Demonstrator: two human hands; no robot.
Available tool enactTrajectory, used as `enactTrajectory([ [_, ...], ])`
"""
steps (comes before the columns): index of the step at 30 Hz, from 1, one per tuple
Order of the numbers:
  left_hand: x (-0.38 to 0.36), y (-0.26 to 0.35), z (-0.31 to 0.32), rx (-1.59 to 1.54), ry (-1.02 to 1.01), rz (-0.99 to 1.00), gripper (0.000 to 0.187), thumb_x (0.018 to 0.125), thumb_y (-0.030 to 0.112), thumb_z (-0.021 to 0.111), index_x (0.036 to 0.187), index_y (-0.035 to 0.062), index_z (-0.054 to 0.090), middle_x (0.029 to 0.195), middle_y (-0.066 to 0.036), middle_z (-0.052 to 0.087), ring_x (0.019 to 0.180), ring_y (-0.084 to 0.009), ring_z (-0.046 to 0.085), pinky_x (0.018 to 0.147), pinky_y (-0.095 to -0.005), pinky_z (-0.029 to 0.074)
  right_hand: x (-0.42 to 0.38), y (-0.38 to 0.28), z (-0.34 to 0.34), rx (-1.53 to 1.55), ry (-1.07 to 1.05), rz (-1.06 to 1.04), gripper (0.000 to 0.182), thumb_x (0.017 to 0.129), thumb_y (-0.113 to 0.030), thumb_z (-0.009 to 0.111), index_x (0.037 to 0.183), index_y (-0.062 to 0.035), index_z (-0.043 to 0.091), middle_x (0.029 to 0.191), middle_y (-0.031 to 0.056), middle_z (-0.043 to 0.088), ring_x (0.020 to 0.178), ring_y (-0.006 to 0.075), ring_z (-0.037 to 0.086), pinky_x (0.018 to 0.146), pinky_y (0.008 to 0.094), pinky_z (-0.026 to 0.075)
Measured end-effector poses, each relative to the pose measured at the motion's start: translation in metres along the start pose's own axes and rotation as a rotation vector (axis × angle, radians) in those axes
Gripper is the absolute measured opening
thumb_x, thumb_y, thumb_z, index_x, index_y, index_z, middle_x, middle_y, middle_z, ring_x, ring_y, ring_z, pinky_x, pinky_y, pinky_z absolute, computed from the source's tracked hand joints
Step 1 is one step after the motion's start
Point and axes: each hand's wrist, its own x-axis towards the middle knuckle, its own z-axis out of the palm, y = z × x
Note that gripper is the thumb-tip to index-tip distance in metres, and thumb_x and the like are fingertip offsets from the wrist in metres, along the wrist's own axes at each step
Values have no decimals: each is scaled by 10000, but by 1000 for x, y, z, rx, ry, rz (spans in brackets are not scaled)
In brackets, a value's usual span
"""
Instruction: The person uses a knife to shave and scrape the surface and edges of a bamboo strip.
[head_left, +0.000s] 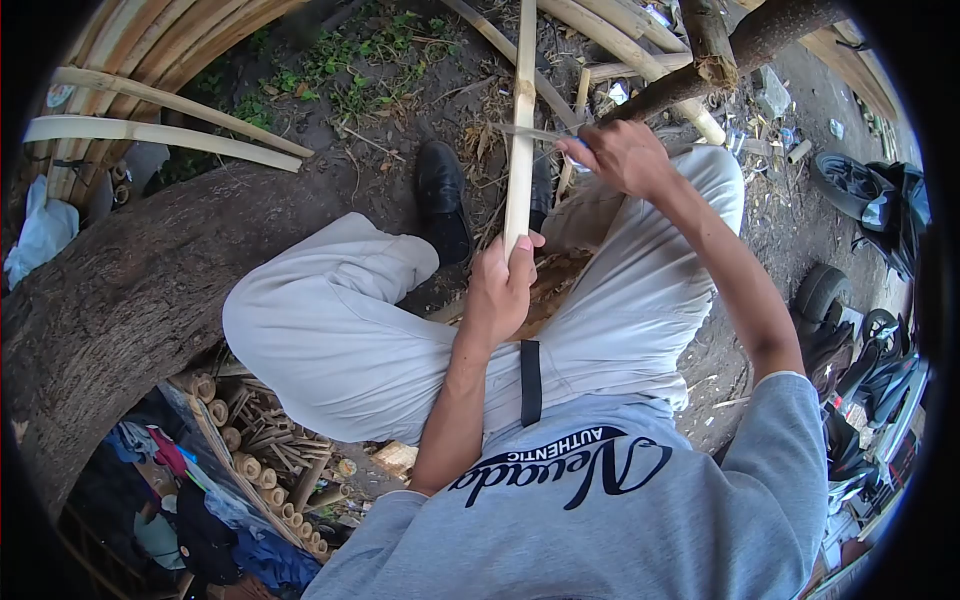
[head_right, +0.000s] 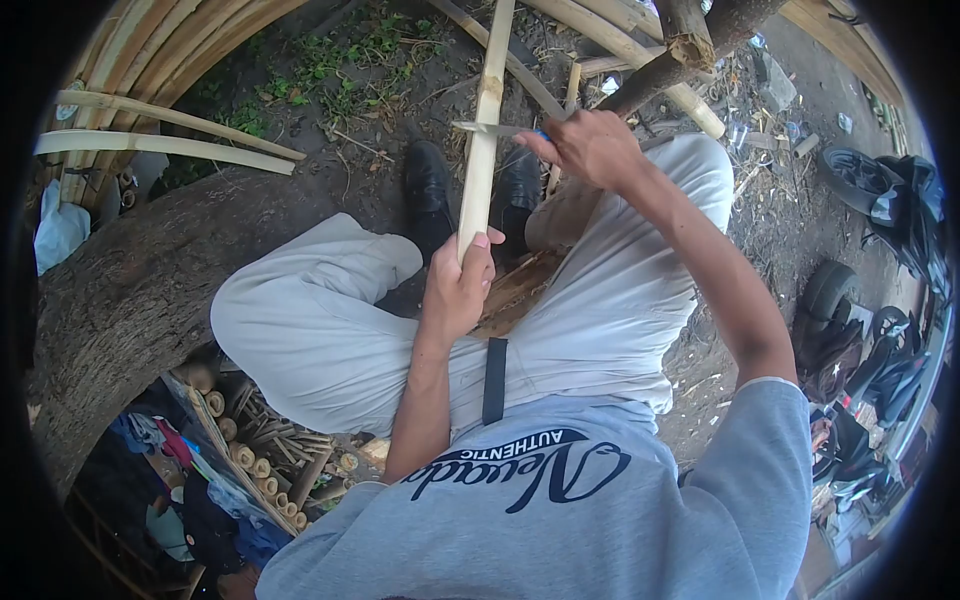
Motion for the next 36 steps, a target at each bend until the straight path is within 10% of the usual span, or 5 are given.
enactTrajectory([
  [9, 7, 7, 1, 76, 39, 54, 371, 1071, 292, 424, 1020, -26, 609, 619, 0, 465, 527, -95, 430, 506, -294, 363, -16, -61, -28, 240, -76, -6, 550, 987, -526, 529, 748, -67, 714, 525, 175, 574, 524, 388, 612, 520, 461, 505],
  [11, 9, 10, 0, 286, 56, 78, 352, 1052, 238, 429, 982, -58, 606, 757, -253, 627, 707, -453, 604, 666, -509, 457, -22, -85, -30, 214, -74, -115, 576, 985, -544, 522, 692, -81, 701, 484, 157, 550, 477, 369, 596, 473, 435, 490],
  [14, 9, 4, -2, 335, 41, 67, 339, 1046, 229, 436, 970, -66, 585, 853, -325, 628, 833, -544, 564, 732, -581, 433, -22, -90, -21, 181, -74, -146, 603, 983, -558, 515, 653, -83, 687, 470, 144, 543, 461, 353, 593, 454, 408, 483],
  [27, 6, 3, 4, 350, 40, 108, 327, 1044, 203, 427, 1046, -77, 595, 824, -290, 648, 809, -506, 609, 746, -565, 452, -26, -44, -2, 154, -54, -205, 587, 984, -549, 516, 670, -76, 668, 505, 137, 565, 484, 346, 603, 460, 415, 486],
  [36, 4, 24, -1, 210, 7, -80, 308, 1042, 195, 438, 1046, -52, 623, 863, -271, 672, 811, -463, 638, 739, -514, 484, -27, 32, -7, 103, 99, 386, 576, 1026, -531, 440, 836, -53, 699, 654, 184, 643, 668, 406, 652, 630, 494, 518],
])
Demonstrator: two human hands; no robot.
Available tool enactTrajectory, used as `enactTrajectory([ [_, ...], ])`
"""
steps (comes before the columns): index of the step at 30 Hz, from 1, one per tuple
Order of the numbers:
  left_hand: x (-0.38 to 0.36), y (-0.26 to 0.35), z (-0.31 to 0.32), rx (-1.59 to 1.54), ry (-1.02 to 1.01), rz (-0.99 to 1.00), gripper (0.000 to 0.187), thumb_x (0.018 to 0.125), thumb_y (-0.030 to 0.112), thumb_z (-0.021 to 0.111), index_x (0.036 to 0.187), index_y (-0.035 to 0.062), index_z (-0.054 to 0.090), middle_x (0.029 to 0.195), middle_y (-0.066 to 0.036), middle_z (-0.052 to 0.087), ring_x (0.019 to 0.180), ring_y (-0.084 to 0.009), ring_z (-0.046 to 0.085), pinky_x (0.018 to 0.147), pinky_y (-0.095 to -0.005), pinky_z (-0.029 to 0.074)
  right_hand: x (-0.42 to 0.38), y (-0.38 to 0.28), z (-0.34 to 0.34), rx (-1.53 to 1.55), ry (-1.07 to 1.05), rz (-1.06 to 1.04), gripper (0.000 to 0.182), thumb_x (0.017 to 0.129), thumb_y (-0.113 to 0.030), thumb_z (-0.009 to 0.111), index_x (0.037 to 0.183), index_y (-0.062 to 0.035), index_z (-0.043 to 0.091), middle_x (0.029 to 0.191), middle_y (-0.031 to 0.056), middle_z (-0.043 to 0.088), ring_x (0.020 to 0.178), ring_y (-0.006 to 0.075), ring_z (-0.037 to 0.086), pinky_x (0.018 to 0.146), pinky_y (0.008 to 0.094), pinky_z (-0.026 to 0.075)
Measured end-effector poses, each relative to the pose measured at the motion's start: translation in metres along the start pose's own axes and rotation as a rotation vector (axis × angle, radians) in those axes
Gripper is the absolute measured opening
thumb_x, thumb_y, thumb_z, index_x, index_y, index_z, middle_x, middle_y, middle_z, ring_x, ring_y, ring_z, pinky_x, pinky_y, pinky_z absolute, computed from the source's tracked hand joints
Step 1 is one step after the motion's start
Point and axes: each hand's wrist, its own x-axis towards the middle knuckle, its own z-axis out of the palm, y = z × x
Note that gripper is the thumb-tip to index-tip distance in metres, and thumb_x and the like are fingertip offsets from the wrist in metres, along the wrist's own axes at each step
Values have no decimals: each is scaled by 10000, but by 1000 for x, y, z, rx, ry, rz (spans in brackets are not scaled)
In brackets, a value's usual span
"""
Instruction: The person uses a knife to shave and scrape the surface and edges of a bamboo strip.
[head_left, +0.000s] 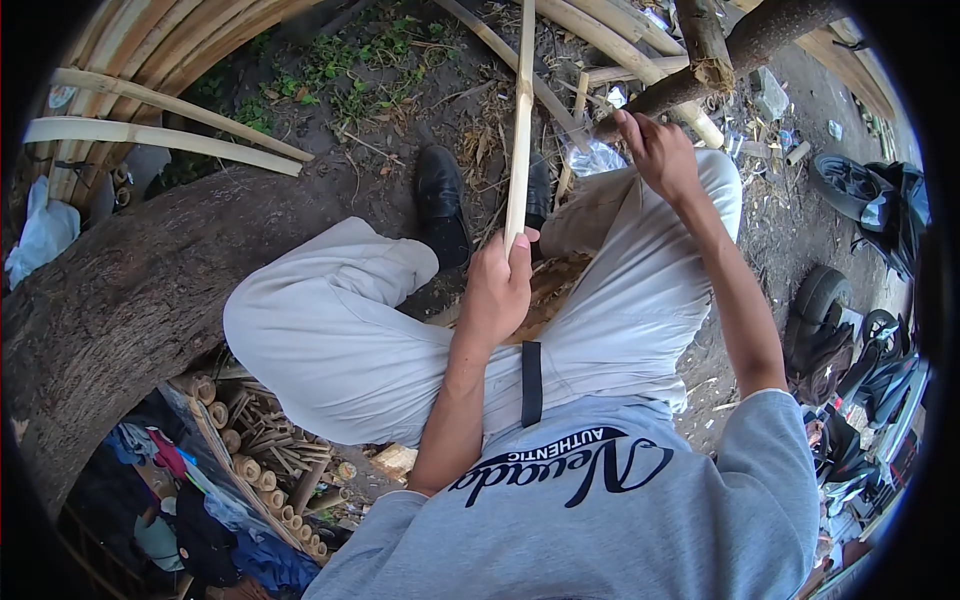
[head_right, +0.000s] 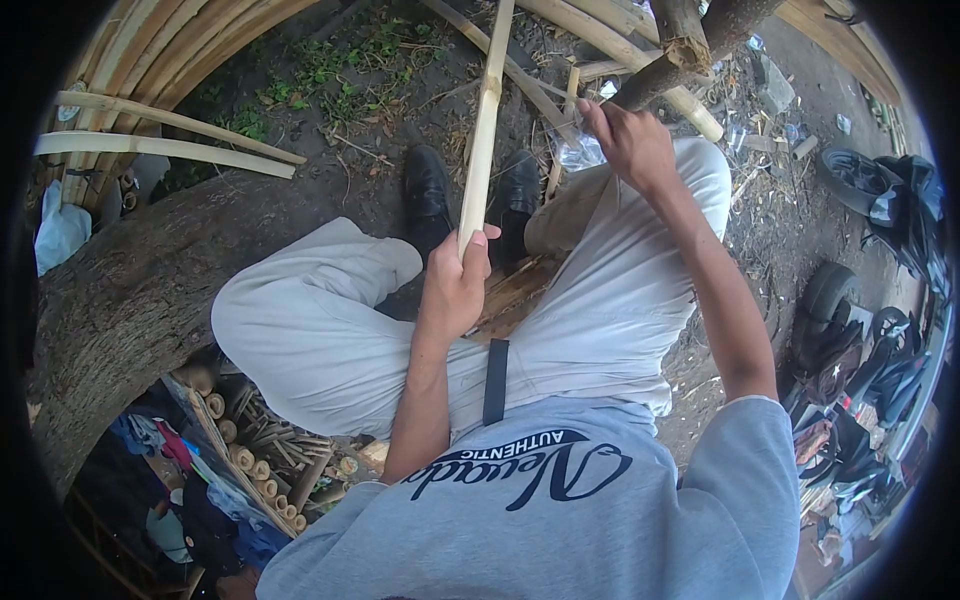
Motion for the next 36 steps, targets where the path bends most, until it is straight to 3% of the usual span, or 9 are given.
enactTrajectory([
  [2, 3, -10, 6, 81, 75, 124, 308, 1042, 189, 435, 1040, -61, 615, 848, -272, 665, 824, -477, 635, 747, -530, 474, -14, -37, -13, 167, -72, -48, 549, 1024, -498, 472, 809, -32, 669, 629, 203, 612, 646, 426, 630, 617, 506, 501],
  [9, 6, -12, 4, 150, 34, 162, 302, 1044, 192, 437, 1048, -71, 584, 929, -322, 640, 922, -521, 594, 790, -561, 454, -46, -116, -8, 137, -218, -474, 589, 981, -538, 533, 661, -65, 673, 488, 155, 553, 472, 358, 593, 474, 430, 487],
  [17, 5, -32, 7, 194, 38, 160, 322, 1045, 218, 433, 1067, -62, 591, 918, -309, 639, 875, -499, 598, 801, -558, 445, -36, -108, -2, 56, -324, -564, 523, 974, -526, 551, 694, -100, 666, 495, 145, 533, 474, 345, 571, 483, 422, 470],
  [21, 1, -25, 6, 84, 37, 162, 316, 1043, 209, 432, 1049, -53, 609, 878, -287, 649, 840, -477, 614, 794, -543, 457, -16, -71, 19, 2, -117, -458, 594, 983, -556, 515, 651, -81, 649, 492, 136, 550, 472, 354, 585, 460, 427, 478],
  [23, 0, -24, 6, 34, 64, 194, 351, 1057, 246, 418, 1049, -40, 622, 583, -75, 497, 525, -163, 494, 537, -359, 408, 7, -39, 17, 16, -135, -303, 599, 999, -544, 494, 691, -60, 667, 545, 162, 588, 545, 390, 612, 528, 474, 507],
  [27, 4, -18, 5, 95, 82, 202, 355, 1058, 251, 420, 1049, -42, 621, 583, -66, 490, 526, -157, 481, 535, -353, 403, 20, -27, 3, -12, -101, -207, 589, 998, -543, 498, 719, -61, 691, 555, 173, 590, 570, 393, 623, 554, 474, 515],
  [30, 6, -15, 3, 64, 107, 198, 343, 1054, 244, 430, 1063, -40, 622, 583, -91, 509, 525, -190, 511, 548, -374, 417, -2, -64, -9, 69, -132, -262, 584, 992, -544, 507, 716, -66, 697, 532, 170, 572, 557, 386, 620, 541, 469, 508],
  [32, 5, -15, 5, 140, 100, 199, 296, 1031, 168, 437, 968, -64, 609, 827, -294, 643, 823, -496, 611, 745, -545, 461, -27, -94, -13, 134, -170, -411, 581, 986, -547, 516, 693, -76, 688, 502, 160, 551, 515, 371, 608, 494, 448, 489],
  [36, 6, -17, 1, 193, 28, 196, 271, 1013, 146, 454, 920, -79, 571, 839, -316, 625, 853, -530, 583, 748, -573, 442, -45, -117, -8, 99, -230, -527, 545, 971, -535, 549, 673, -93, 663, 483, 137, 529, 459, 343, 572, 443, 414, 449],
])
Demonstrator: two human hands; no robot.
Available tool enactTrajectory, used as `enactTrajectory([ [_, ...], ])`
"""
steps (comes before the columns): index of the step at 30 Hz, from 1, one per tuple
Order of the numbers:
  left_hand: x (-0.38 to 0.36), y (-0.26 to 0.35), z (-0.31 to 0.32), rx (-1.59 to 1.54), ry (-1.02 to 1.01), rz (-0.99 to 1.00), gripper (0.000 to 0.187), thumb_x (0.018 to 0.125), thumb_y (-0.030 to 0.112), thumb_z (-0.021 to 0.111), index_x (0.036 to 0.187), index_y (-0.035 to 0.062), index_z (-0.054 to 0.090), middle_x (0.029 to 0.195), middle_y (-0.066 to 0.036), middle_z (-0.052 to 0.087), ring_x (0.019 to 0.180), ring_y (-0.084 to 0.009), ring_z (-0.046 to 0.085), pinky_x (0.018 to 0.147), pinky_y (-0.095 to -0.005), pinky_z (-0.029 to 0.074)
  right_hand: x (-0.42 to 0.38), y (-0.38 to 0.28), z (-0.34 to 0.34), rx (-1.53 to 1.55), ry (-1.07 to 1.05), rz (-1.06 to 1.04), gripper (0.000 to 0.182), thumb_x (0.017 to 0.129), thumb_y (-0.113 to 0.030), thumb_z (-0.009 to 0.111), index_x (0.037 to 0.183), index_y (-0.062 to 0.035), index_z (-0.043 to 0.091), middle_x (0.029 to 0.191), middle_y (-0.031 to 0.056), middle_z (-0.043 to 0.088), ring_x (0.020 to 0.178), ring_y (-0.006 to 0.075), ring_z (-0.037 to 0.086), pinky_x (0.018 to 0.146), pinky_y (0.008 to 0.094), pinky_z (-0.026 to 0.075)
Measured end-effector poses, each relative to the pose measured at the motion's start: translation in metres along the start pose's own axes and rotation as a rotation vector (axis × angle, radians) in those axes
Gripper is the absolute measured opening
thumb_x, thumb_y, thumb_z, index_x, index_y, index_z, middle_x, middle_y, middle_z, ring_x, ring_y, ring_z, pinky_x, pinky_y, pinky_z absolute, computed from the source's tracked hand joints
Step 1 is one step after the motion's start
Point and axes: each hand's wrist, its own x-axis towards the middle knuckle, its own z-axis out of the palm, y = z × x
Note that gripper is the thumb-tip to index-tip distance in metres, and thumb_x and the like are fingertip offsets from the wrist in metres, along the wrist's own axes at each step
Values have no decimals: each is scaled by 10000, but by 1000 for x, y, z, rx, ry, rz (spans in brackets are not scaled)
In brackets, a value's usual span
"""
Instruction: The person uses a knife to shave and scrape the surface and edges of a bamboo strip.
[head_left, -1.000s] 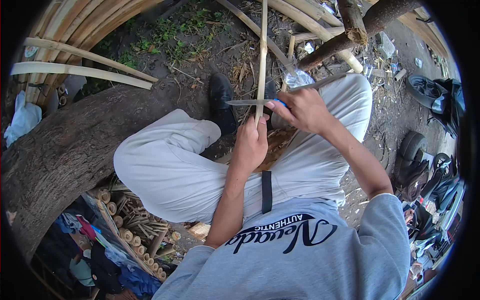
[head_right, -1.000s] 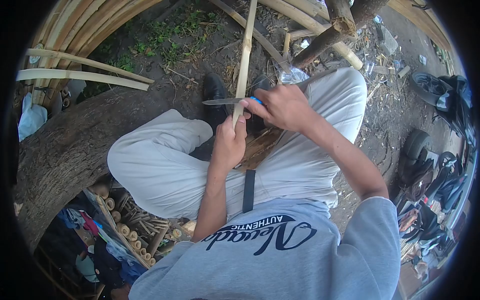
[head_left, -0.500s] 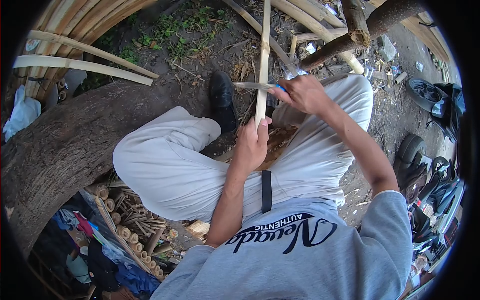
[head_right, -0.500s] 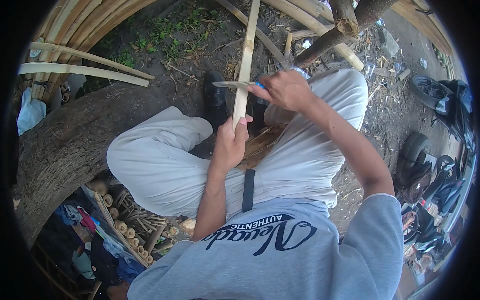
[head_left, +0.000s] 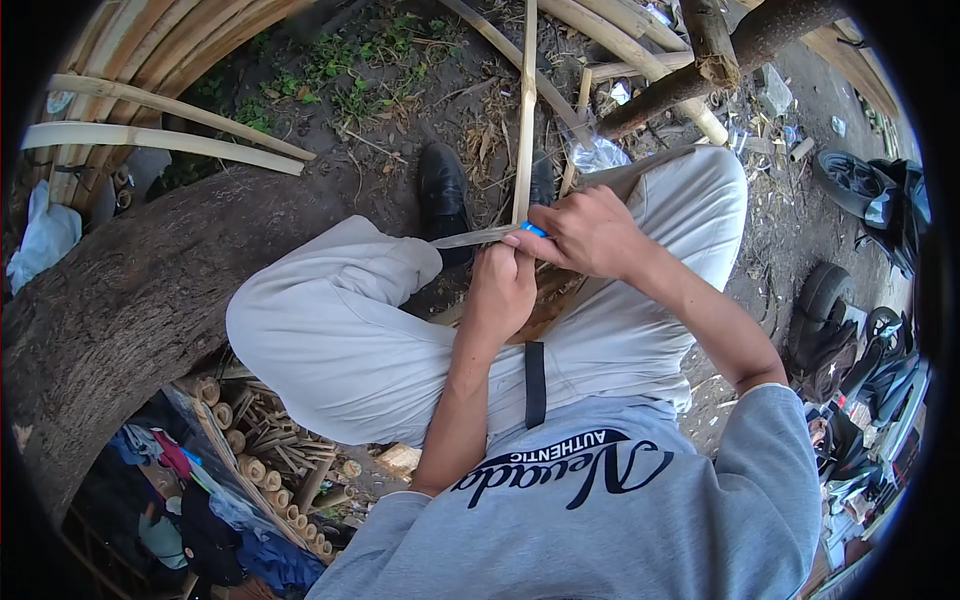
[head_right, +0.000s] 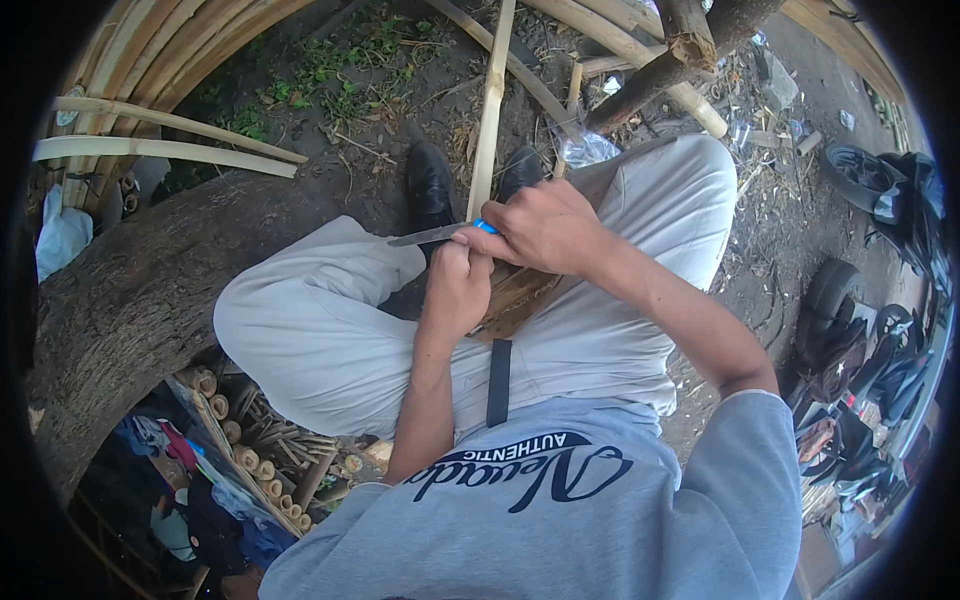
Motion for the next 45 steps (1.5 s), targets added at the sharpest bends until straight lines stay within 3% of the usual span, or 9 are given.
enactTrajectory([
  [9, -1, -5, 7, 12, 7, -20, 295, 1032, 186, 443, 988, -69, 585, 858, -308, 631, 838, -517, 589, 744, -554, 450, 2, 18, 3, -67, -102, -78, 512, 964, -520, 574, 695, -94, 665, 508, 130, 538, 486, 339, 571, 469, 410, 446],
  [14, -7, 11, -7, -107, 31, -90, 324, 1043, 204, 433, 1018, -66, 611, 789, -275, 632, 754, -462, 612, 724, -521, 466, -9, 134, 9, -190, 102, 308, 597, 998, -556, 487, 719, -63, 673, 528, 172, 574, 533, 380, 616, 520, 460, 501],
  [19, -3, 11, -5, -146, 32, -125, 324, 1043, 196, 430, 1049, -65, 622, 774, -258, 643, 734, -414, 641, 713, -484, 480, -24, 136, -13, -210, 243, 474, 590, 1021, -539, 450, 796, -51, 694, 595, 198, 610, 609, 402, 635, 580, 476, 514],
  [21, -2, 0, 4, -129, 85, -28, 344, 1051, 240, 438, 1066, -41, 634, 602, -51, 480, 538, -132, 465, 544, -337, 399, -21, 104, -17, -59, 189, 508, 570, 1025, -523, 450, 816, -53, 697, 628, 207, 625, 639, 407, 640, 593, 481, 514],
  [31, 1, -12, 6, -175, 96, 86, 412, 1056, 300, 453, 790, -8, 520, 619, -54, 493, 541, -132, 464, 534, -333, 392, -3, -6, 6, 156, -64, 138, 490, 996, -459, 537, 725, -65, 641, 548, 170, 570, 537, 368, 597, 519, 450, 471],
  [39, -6, -8, 8, -470, -9, -76, 346, 1059, 296, 440, 1034, -16, 587, 614, 29, 450, 509, -52, 419, 460, -238, 329, 6, 25, 2, 18, -98, 53, 502, 995, -488, 530, 769, -78, 710, 539, 156, 576, 508, 343, 596, 508, 428, 473],
  [40, -6, -9, 6, -405, -24, -118, 381, 1045, 280, 402, 1061, -34, 618, 622, -96, 526, 562, -196, 532, 570, -359, 439, 8, 28, 2, -17, -105, 48, 503, 995, -495, 527, 795, -79, 726, 545, 155, 582, 511, 342, 597, 508, 429, 472],
  [41, -5, -9, 6, -404, -23, -119, 381, 1045, 280, 402, 1061, -34, 618, 622, -96, 526, 562, -196, 532, 570, -359, 439, 9, 30, 2, -16, -104, 47, 503, 995, -495, 527, 795, -79, 726, 545, 155, 582, 511, 342, 597, 508, 429, 472],
  [45, -4, -11, 5, -350, 10, -54, 350, 1058, 280, 437, 1068, -29, 603, 615, 13, 457, 526, -65, 421, 494, -266, 353, 10, 39, 1, -36, -95, 50, 498, 993, -497, 528, 812, -79, 731, 558, 166, 584, 528, 352, 597, 518, 437, 470],
])
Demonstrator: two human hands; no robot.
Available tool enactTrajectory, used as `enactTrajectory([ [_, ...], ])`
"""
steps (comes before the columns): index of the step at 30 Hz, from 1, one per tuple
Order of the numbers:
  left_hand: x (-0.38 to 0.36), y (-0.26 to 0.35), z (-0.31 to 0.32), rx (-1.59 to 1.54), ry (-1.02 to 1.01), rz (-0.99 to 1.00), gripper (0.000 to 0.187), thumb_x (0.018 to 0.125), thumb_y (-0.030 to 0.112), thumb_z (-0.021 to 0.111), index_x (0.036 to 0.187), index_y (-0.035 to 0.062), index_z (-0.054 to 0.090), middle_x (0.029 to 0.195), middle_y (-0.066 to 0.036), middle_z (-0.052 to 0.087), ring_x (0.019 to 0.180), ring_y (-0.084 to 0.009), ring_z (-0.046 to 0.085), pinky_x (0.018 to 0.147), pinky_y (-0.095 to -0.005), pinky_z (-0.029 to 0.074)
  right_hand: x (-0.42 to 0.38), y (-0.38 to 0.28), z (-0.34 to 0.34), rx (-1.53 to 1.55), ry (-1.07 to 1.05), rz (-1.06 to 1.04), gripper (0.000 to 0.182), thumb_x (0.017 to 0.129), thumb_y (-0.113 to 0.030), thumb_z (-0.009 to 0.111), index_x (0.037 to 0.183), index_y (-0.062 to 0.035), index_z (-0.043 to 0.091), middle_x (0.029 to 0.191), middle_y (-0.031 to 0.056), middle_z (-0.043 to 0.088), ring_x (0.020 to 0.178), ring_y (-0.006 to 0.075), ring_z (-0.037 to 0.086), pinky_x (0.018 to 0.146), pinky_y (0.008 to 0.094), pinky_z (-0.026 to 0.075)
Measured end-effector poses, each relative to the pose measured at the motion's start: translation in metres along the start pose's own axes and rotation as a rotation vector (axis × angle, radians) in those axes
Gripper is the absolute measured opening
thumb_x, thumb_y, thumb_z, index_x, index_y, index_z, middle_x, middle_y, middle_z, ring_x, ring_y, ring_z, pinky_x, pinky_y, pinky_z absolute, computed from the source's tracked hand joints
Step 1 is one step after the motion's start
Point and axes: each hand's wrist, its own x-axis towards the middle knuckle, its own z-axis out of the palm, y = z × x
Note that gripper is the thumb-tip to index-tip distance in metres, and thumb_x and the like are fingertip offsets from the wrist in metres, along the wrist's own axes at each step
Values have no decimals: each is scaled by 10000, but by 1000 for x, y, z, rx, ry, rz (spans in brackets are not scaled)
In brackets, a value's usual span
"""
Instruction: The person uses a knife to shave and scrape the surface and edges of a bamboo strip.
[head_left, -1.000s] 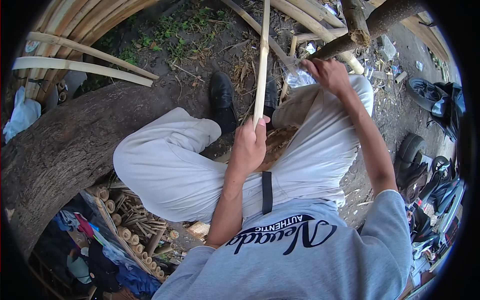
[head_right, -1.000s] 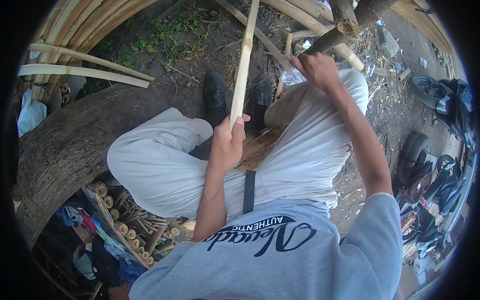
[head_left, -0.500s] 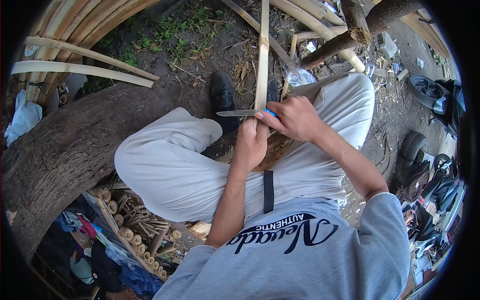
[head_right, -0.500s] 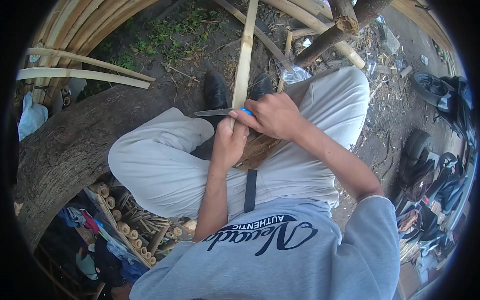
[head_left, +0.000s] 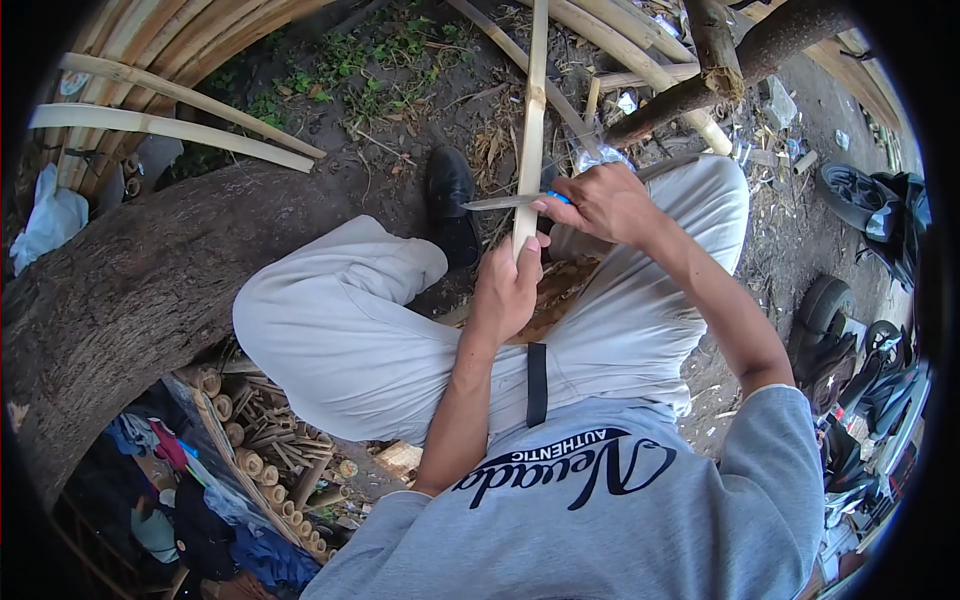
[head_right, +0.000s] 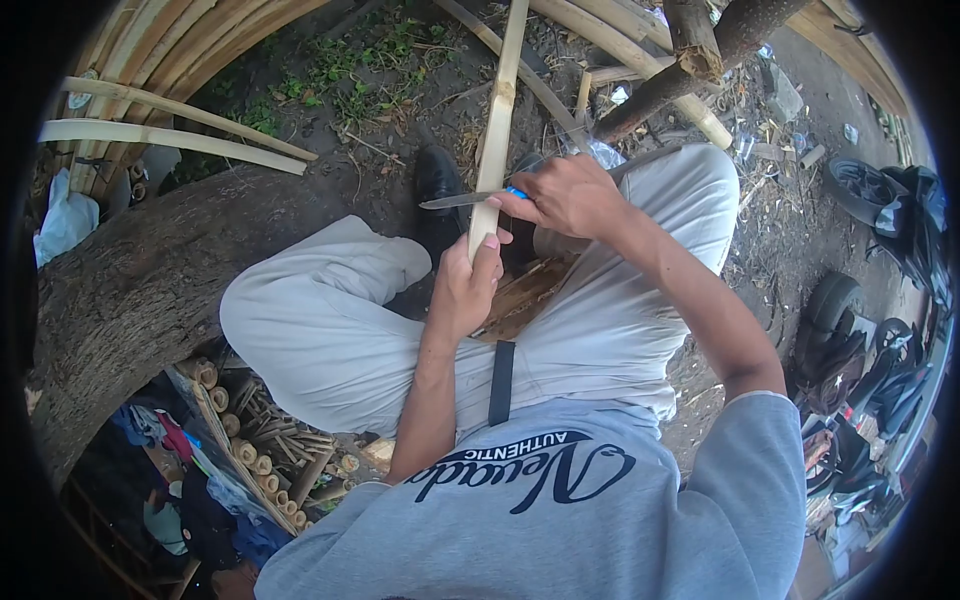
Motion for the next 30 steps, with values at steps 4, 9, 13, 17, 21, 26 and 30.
enactTrajectory([
  [4, -1, 5, 2, 27, -7, 12, 338, 1057, 262, 432, 1064, -31, 601, 622, 8, 463, 531, -69, 420, 502, -268, 360, -1, 37, 4, -54, 85, 88, 512, 990, -498, 535, 769, -65, 695, 551, 171, 570, 537, 371, 589, 524, 446, 469],
  [9, 0, 6, -1, 1, -4, 2, 333, 1064, 261, 435, 1092, -25, 603, 626, 41, 433, 538, -41, 391, 492, -243, 337, 0, 49, 7, -80, 218, 75, 590, 990, -562, 496, 690, -75, 644, 536, 158, 578, 540, 370, 616, 507, 459, 492],
  [13, -6, 10, -6, -166, -3, -87, 326, 1068, 258, 451, 1136, -23, 600, 643, 70, 394, 547, -13, 356, 479, -212, 306, -15, 115, -8, -189, 330, 487, 578, 1007, -551, 470, 758, -78, 689, 610, 185, 630, 615, 394, 652, 567, 478, 514],
  [17, 0, 11, 1, -227, -26, -87, 325, 1068, 257, 458, 1145, -26, 599, 656, 69, 395, 546, -13, 350, 475, -208, 304, -24, 89, -19, -58, 364, 637, 575, 1018, -548, 444, 820, -80, 714, 667, 204, 651, 691, 424, 658, 641, 504, 518],
  [21, 2, 5, 2, -211, -19, -99, 330, 1068, 261, 456, 1149, -26, 596, 662, 66, 404, 551, -13, 354, 479, -211, 309, -24, 27, -12, 138, 273, 471, 554, 1027, -499, 461, 827, -42, 702, 637, 209, 623, 663, 419, 645, 630, 492, 508],
  [26, 4, 4, 2, 13, 25, 27, 360, 1061, 288, 456, 1012, -35, 606, 634, -8, 466, 540, -102, 437, 506, -289, 370, -21, -40, -2, 193, 61, 99, 545, 1013, -492, 484, 757, -53, 680, 573, 179, 603, 581, 376, 635, 548, 458, 505],
  [30, 2, 12, -3, 198, 27, 12, 336, 1027, 222, 471, 869, -53, 581, 713, -217, 605, 672, -406, 603, 648, -473, 461, -17, -46, 2, 248, 27, 78, 493, 1010, -429, 520, 724, -42, 627, 561, 196, 563, 572, 397, 597, 542, 480, 469],
])
